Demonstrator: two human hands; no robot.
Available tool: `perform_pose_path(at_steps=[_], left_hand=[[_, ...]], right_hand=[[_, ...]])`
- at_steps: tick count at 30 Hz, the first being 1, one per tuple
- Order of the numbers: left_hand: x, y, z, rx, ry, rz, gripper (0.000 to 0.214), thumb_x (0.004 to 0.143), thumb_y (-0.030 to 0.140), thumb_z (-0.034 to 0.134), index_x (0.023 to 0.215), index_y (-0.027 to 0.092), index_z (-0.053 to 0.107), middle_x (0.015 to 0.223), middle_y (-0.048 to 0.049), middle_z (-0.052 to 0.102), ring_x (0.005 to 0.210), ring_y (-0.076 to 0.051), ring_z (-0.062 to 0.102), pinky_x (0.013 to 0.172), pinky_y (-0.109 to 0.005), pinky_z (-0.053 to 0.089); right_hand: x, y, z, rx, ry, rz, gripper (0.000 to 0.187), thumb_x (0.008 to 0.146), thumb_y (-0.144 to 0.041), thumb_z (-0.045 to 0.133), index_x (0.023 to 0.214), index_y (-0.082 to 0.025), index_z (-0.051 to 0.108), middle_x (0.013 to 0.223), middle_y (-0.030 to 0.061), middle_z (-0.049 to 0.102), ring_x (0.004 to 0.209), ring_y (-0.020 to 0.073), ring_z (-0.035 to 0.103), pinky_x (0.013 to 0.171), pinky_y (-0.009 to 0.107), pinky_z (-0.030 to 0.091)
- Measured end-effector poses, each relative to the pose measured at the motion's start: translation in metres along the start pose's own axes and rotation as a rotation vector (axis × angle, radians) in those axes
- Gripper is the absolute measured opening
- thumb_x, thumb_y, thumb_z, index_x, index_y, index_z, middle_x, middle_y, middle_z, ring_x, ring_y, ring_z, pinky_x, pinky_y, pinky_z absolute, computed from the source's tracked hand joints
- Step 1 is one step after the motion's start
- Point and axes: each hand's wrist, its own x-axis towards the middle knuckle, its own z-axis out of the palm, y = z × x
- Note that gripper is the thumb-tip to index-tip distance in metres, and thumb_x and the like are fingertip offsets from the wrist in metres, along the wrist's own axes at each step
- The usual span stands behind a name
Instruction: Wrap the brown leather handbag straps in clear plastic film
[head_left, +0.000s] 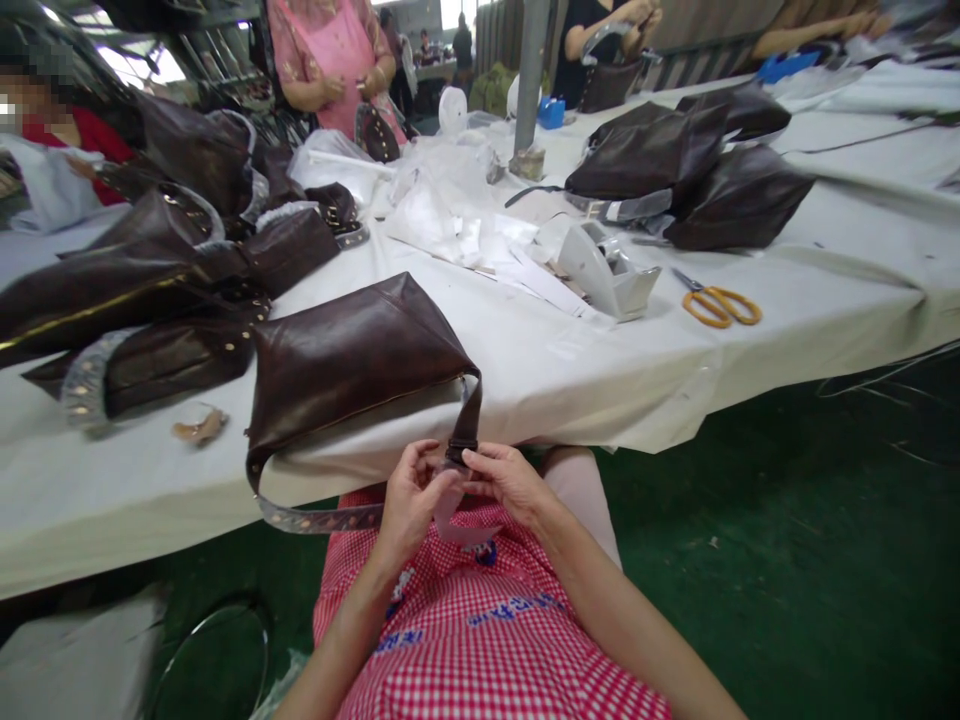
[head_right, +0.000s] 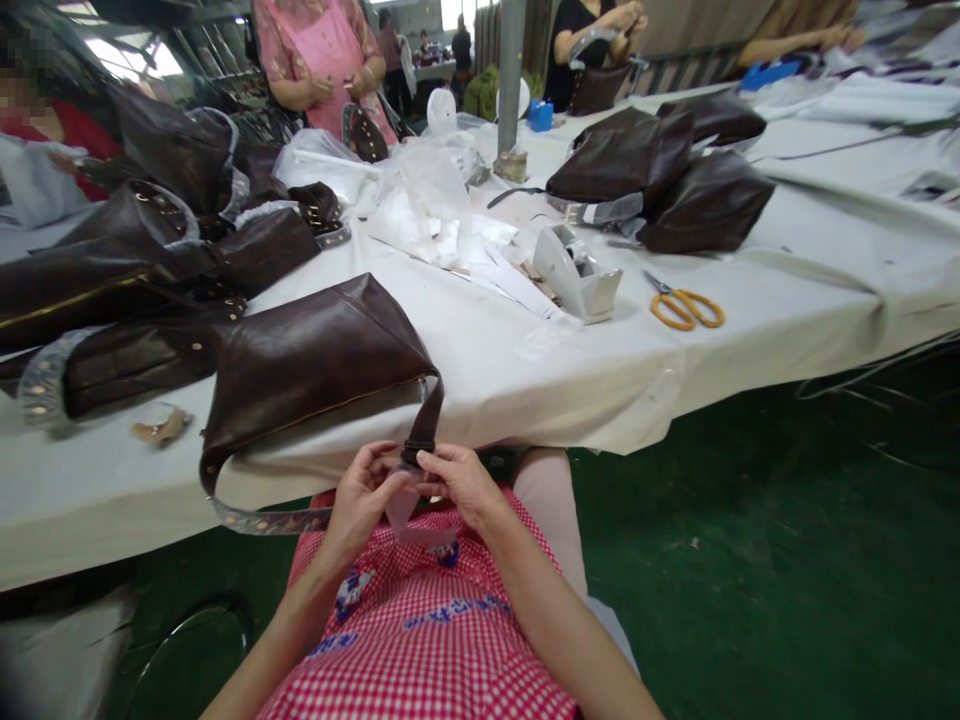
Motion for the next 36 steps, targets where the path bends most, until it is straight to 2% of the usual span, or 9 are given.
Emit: perform_pose_path(at_steps=[3, 7, 10, 16, 19, 23, 28, 32, 36], left_hand=[[-0.009, -0.009, 0.001, 0.073, -0.007, -0.023, 0.058, 0.066, 0.024, 0.074, 0.117, 0.018, 0.047, 0.108, -0.0077, 0.066, 0.094, -0.021, 0.064, 0.081, -0.031, 0.051], [-0.018, -0.034, -0.005, 0.224, -0.070, -0.083, 0.031, 0.064, 0.015, 0.059, 0.095, 0.014, 0.060, 0.093, -0.0067, 0.068, 0.087, -0.023, 0.063, 0.079, -0.033, 0.049], [-0.019, -0.043, -0.016, 0.237, -0.152, -0.075, 0.036, 0.062, 0.011, 0.052, 0.096, 0.014, 0.065, 0.094, -0.0064, 0.071, 0.093, -0.025, 0.062, 0.086, -0.035, 0.047], [-0.013, -0.015, -0.019, 0.209, -0.286, -0.039, 0.046, 0.072, 0.026, 0.066, 0.117, 0.015, 0.063, 0.115, -0.0095, 0.068, 0.105, -0.027, 0.060, 0.094, -0.036, 0.044], [-0.009, -0.004, -0.004, 0.049, -0.226, -0.044, 0.039, 0.078, 0.037, 0.063, 0.109, 0.014, 0.067, 0.108, -0.0095, 0.071, 0.100, -0.025, 0.062, 0.092, -0.035, 0.045], [-0.005, -0.005, 0.013, -0.136, -0.135, -0.073, 0.034, 0.077, 0.044, 0.065, 0.089, 0.013, 0.072, 0.089, -0.0072, 0.073, 0.083, -0.022, 0.064, 0.084, -0.033, 0.048], [-0.007, -0.014, 0.019, -0.276, -0.086, -0.162, 0.034, 0.072, 0.045, 0.071, 0.083, 0.013, 0.071, 0.080, -0.0054, 0.071, 0.074, -0.019, 0.064, 0.077, -0.032, 0.050], [-0.008, -0.017, 0.021, -0.277, -0.087, -0.173, 0.034, 0.072, 0.044, 0.073, 0.084, 0.013, 0.071, 0.082, -0.0071, 0.072, 0.076, -0.021, 0.066, 0.076, -0.031, 0.050], [-0.008, -0.016, 0.022, -0.282, -0.050, -0.115, 0.032, 0.074, 0.043, 0.071, 0.086, 0.013, 0.072, 0.082, -0.0063, 0.072, 0.074, -0.019, 0.064, 0.075, -0.029, 0.050]], right_hand=[[0.004, 0.001, -0.002, -0.017, 0.025, -0.026, 0.038, 0.056, -0.043, 0.085, 0.080, -0.015, 0.074, 0.071, 0.0020, 0.069, 0.060, 0.0098, 0.058, 0.056, 0.021, 0.048], [0.006, -0.001, -0.005, -0.023, 0.030, -0.040, 0.037, 0.058, -0.043, 0.084, 0.079, -0.015, 0.073, 0.072, 0.0031, 0.070, 0.061, 0.0120, 0.060, 0.056, 0.023, 0.047], [0.006, -0.007, -0.004, -0.016, 0.042, -0.046, 0.036, 0.056, -0.043, 0.085, 0.074, -0.016, 0.069, 0.071, 0.0025, 0.070, 0.060, 0.0119, 0.059, 0.056, 0.023, 0.047], [0.006, -0.013, 0.001, 0.011, 0.073, -0.065, 0.040, 0.052, -0.042, 0.087, 0.062, -0.017, 0.058, 0.059, -0.0036, 0.061, 0.051, 0.0074, 0.051, 0.051, 0.020, 0.043], [0.005, -0.010, 0.002, -0.003, 0.076, -0.091, 0.041, 0.054, -0.043, 0.087, 0.062, -0.016, 0.056, 0.058, -0.0039, 0.060, 0.051, 0.0069, 0.051, 0.050, 0.019, 0.042], [0.002, -0.007, 0.000, -0.060, 0.085, -0.091, 0.040, 0.057, -0.045, 0.084, 0.067, -0.017, 0.057, 0.060, -0.0017, 0.064, 0.049, 0.0088, 0.053, 0.050, 0.022, 0.044], [0.005, -0.009, -0.003, -0.095, 0.179, -0.191, 0.048, 0.062, -0.052, 0.080, 0.092, -0.018, 0.064, 0.081, 0.0037, 0.072, 0.067, 0.0155, 0.065, 0.057, 0.025, 0.050], [0.021, -0.009, -0.002, 0.033, 0.166, -0.106, 0.052, 0.060, -0.063, 0.076, 0.080, -0.016, 0.065, 0.070, 0.0025, 0.069, 0.059, 0.0137, 0.060, 0.057, 0.027, 0.049], [0.028, -0.006, 0.001, 0.103, 0.148, -0.089, 0.050, 0.054, -0.056, 0.083, 0.076, -0.015, 0.066, 0.067, 0.0009, 0.067, 0.058, 0.0125, 0.057, 0.055, 0.026, 0.047]])
